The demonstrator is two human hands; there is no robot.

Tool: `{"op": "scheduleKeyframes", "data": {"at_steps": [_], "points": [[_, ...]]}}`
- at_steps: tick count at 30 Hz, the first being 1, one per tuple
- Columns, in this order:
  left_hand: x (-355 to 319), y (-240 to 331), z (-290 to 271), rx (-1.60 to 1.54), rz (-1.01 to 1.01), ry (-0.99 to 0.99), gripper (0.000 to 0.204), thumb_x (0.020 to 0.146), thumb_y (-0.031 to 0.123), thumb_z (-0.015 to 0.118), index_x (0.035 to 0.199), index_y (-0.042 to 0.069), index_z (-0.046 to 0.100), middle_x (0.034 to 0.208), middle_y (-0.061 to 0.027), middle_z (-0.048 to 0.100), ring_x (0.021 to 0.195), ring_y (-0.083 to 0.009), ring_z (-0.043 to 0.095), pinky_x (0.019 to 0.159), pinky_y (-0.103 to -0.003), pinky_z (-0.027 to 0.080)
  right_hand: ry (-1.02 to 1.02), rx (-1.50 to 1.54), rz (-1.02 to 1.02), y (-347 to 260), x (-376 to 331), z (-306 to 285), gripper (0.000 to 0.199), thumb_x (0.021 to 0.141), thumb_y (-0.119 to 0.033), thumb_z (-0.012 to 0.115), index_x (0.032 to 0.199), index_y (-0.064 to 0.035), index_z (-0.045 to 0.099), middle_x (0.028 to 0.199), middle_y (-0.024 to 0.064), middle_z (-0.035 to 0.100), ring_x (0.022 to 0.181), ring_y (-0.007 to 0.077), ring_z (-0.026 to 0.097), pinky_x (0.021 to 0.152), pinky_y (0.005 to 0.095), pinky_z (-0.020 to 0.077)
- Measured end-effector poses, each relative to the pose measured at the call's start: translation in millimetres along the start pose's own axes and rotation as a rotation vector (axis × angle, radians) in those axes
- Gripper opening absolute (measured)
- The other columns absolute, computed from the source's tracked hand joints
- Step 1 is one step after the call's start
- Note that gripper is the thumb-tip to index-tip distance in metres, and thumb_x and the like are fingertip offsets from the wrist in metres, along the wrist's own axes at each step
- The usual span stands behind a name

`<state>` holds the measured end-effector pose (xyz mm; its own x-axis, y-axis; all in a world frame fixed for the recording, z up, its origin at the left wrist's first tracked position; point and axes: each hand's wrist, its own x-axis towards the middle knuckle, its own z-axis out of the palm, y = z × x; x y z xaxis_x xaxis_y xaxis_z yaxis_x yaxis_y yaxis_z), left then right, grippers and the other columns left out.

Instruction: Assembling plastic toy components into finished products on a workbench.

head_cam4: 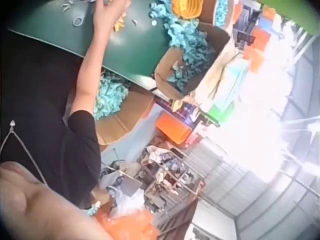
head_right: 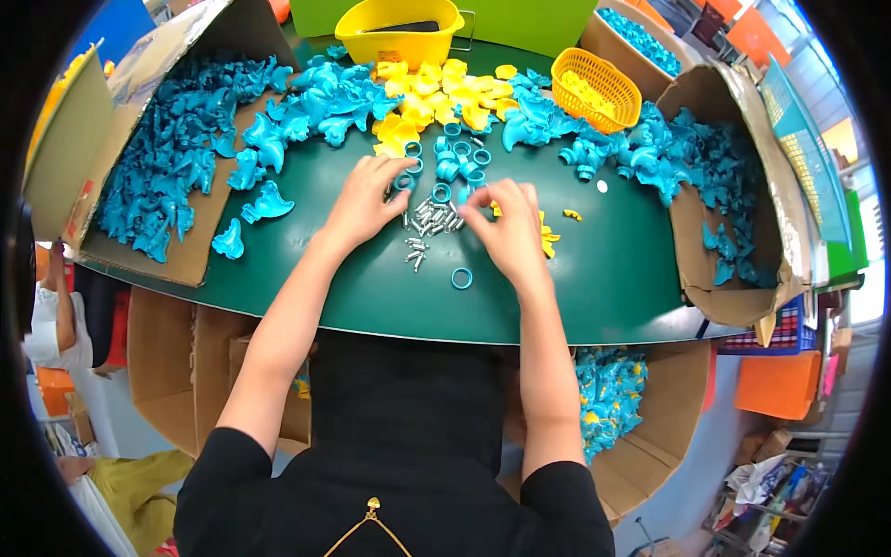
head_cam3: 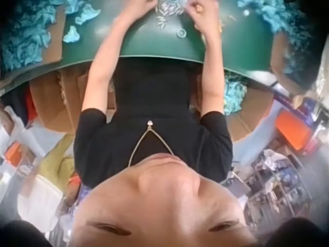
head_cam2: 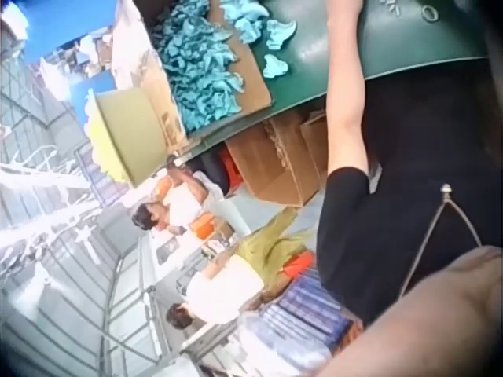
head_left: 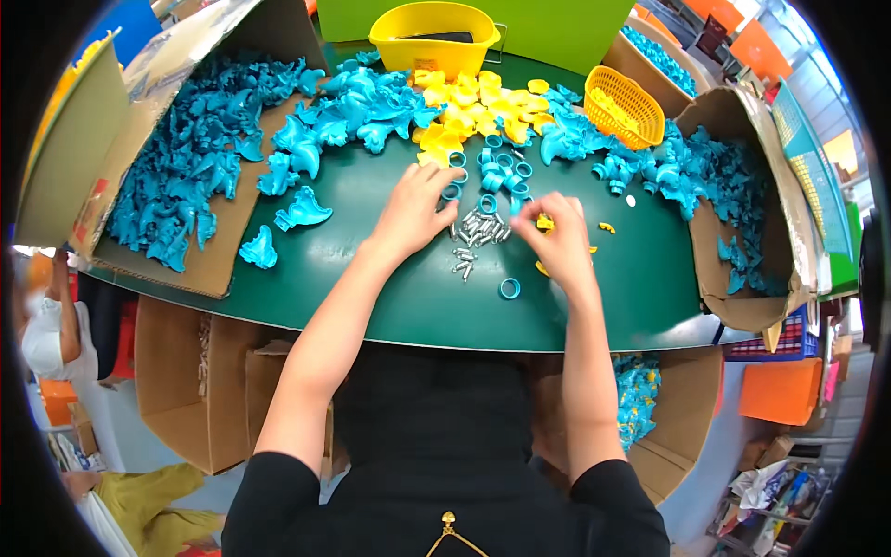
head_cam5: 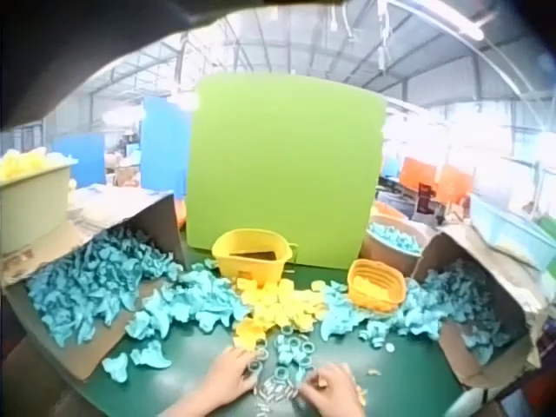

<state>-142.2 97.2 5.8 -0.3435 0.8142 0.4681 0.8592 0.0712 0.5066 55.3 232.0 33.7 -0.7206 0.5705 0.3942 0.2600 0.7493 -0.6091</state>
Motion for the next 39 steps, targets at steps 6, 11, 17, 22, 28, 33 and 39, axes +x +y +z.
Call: {"op": "scheduleKeyframes", "data": {"at_steps": [6, 11, 17, 22, 28, 33, 39], "points": [[2, 20, -24, -0.221, -0.066, 0.095, 0.024, 0.082, 0.013, 0.07, 0.105, 0.008, 0.064, 0.099, -0.0088, 0.06, 0.094, -0.0283, 0.056, 0.082, -0.039, 0.048, -0.384, -0.16, 0.15, -20, -41, -28, 0.015, 0.077, -0.013, 0.079, 0.082, -0.0033, 0.068, 0.09, 0.0075, 0.067, 0.091, 0.0273, 0.062, 0.083, 0.0383, 0.049], [-70, 62, -37, -0.337, -0.041, -0.218, 0.022, 0.077, 0.012, 0.077, 0.092, 0.008, 0.062, 0.095, -0.0042, 0.066, 0.09, -0.0259, 0.059, 0.081, -0.037, 0.049, -0.13, -0.151, 0.175, -6, -10, -15, 0.013, 0.079, -0.013, 0.078, 0.089, -0.0059, 0.073, 0.089, 0.008, 0.066, 0.087, 0.0262, 0.06, 0.079, 0.0371, 0.049], [-94, 80, 3, -0.051, 0.171, -0.078, 0.024, 0.074, 0.014, 0.08, 0.091, 0.01, 0.064, 0.108, -0.0012, 0.069, 0.098, -0.0256, 0.056, 0.084, -0.039, 0.049, -0.021, -0.341, 0.094, 10, 8, 3, 0.013, 0.077, -0.013, 0.08, 0.087, -0.007, 0.074, 0.096, 0.0069, 0.063, 0.101, 0.0264, 0.055, 0.088, 0.0374, 0.047], [-77, 79, -9, -0.152, 0.162, -0.095, 0.023, 0.074, 0.013, 0.08, 0.093, 0.009, 0.067, 0.111, -0.0029, 0.069, 0.096, -0.0264, 0.057, 0.084, -0.038, 0.05, 0.007, 0.127, 0.294, -10, -12, -19, 0.04, 0.079, -0.007, 0.078, 0.118, -0.005, 0.064, 0.096, 0.0068, 0.062, 0.103, 0.0222, 0.055, 0.09, 0.0374, 0.0466], [2, 25, -2, 0.182, 0.307, 0.032, 0.023, 0.073, 0.008, 0.066, 0.095, 0.011, 0.071, 0.097, -0.0056, 0.061, 0.092, -0.0249, 0.054, 0.077, -0.036, 0.048, 0.032, -0.047, 0.013, -11, -53, 9, 0.017, 0.087, -0.007, 0.068, 0.104, -0.0067, 0.069, 0.109, 0.0101, 0.065, 0.108, 0.0292, 0.056, 0.097, 0.04, 0.0428], [12, 16, 2, 0.249, 0.393, -0.066, 0.018, 0.074, 0.007, 0.071, 0.092, 0.011, 0.07, 0.103, -0.0061, 0.062, 0.102, -0.0275, 0.057, 0.084, -0.041, 0.05, 0.014, -0.053, -0.056, 2, -55, 10, 0.01, 0.084, -0.009, 0.072, 0.093, -0.0051, 0.071, 0.108, 0.0086, 0.07, 0.108, 0.0298, 0.058, 0.098, 0.0407, 0.0441], [-59, 62, -39, 0.076, 0.231, -0.157, 0.016, 0.075, 0.005, 0.075, 0.089, 0.009, 0.068, 0.108, -0.0052, 0.065, 0.103, -0.0296, 0.058, 0.086, -0.041, 0.051, -0.014, -0.35, -0.042, 30, 11, 4, 0.016, 0.078, -0.014, 0.079, 0.092, -0.0095, 0.074, 0.111, 0.0041, 0.066, 0.113, 0.0296, 0.054, 0.095, 0.0404, 0.0479]]}}
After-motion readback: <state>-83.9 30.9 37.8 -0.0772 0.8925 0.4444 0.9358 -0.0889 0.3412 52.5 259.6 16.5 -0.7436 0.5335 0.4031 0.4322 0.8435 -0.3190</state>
